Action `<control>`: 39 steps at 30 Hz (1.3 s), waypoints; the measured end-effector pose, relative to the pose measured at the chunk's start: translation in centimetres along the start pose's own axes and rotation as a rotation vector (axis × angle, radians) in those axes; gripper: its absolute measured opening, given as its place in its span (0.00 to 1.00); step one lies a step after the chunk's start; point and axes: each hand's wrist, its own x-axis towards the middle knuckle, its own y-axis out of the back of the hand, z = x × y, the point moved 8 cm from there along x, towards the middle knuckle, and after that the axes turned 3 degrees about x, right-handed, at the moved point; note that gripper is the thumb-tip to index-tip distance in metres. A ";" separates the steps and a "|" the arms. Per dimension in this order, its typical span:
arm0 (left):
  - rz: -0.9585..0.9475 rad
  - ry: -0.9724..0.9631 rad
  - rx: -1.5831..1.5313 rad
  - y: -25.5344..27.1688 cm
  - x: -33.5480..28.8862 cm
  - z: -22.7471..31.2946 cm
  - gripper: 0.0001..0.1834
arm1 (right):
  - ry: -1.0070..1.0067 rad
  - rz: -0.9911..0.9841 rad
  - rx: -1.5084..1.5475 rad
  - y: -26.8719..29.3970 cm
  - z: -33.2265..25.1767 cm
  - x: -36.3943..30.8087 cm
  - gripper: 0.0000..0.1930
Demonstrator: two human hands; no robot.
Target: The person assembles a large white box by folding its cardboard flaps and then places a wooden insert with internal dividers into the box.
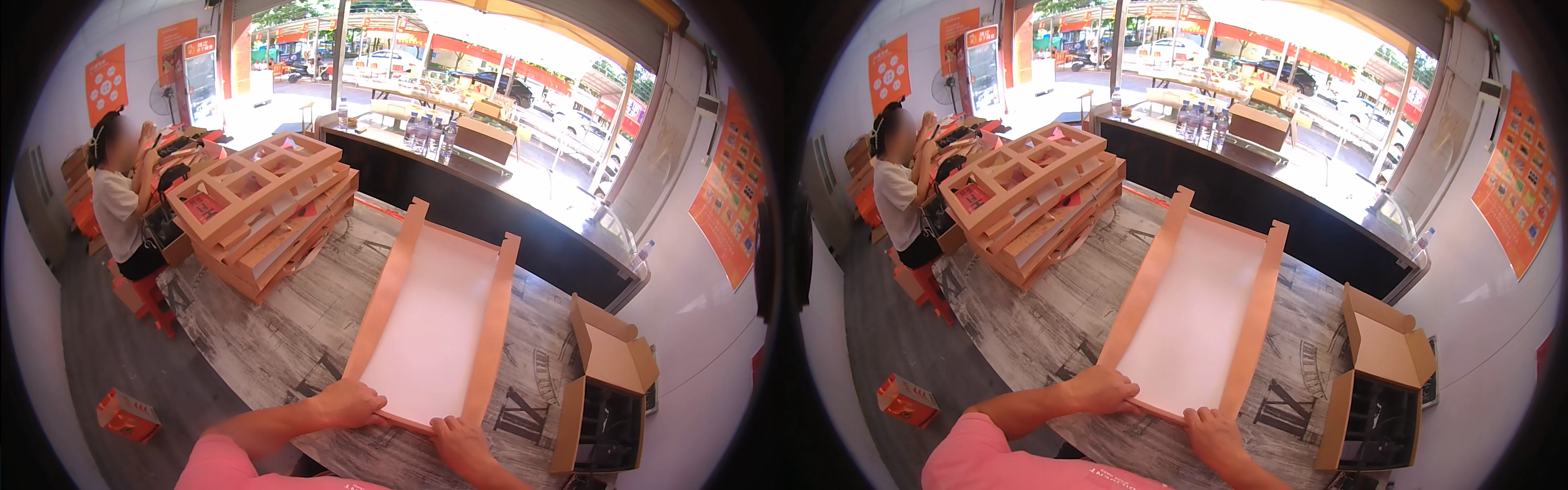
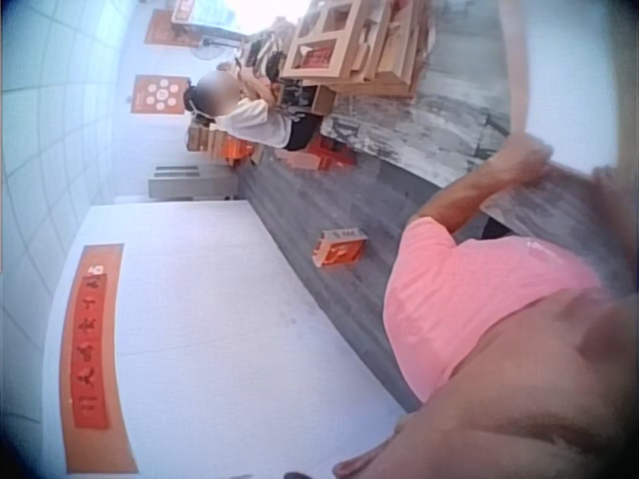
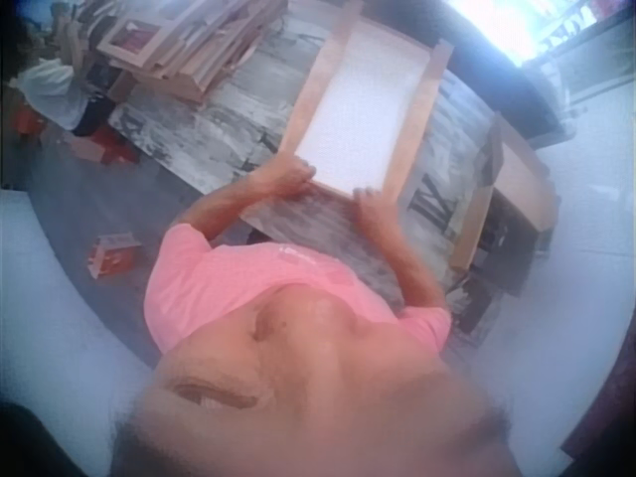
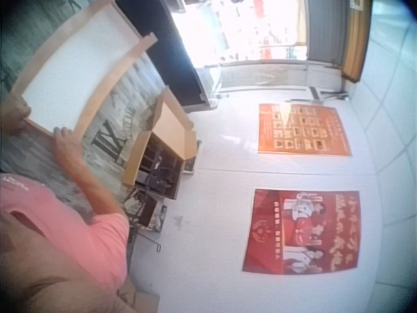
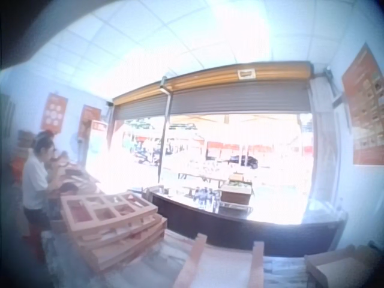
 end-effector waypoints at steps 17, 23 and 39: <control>-0.002 -0.114 0.163 0.8 -2.6 -0.4 0.24 | 0.114 -0.079 -0.099 1.3 -0.2 -1.4 0.19; -0.044 -0.101 0.138 0.6 -2.2 -0.1 0.20 | 0.145 -0.089 -0.030 0.8 0.2 -1.4 0.18; 0.130 -0.105 0.073 0.6 -2.9 -0.1 0.16 | 0.213 0.199 0.821 9.1 -0.3 0.0 0.11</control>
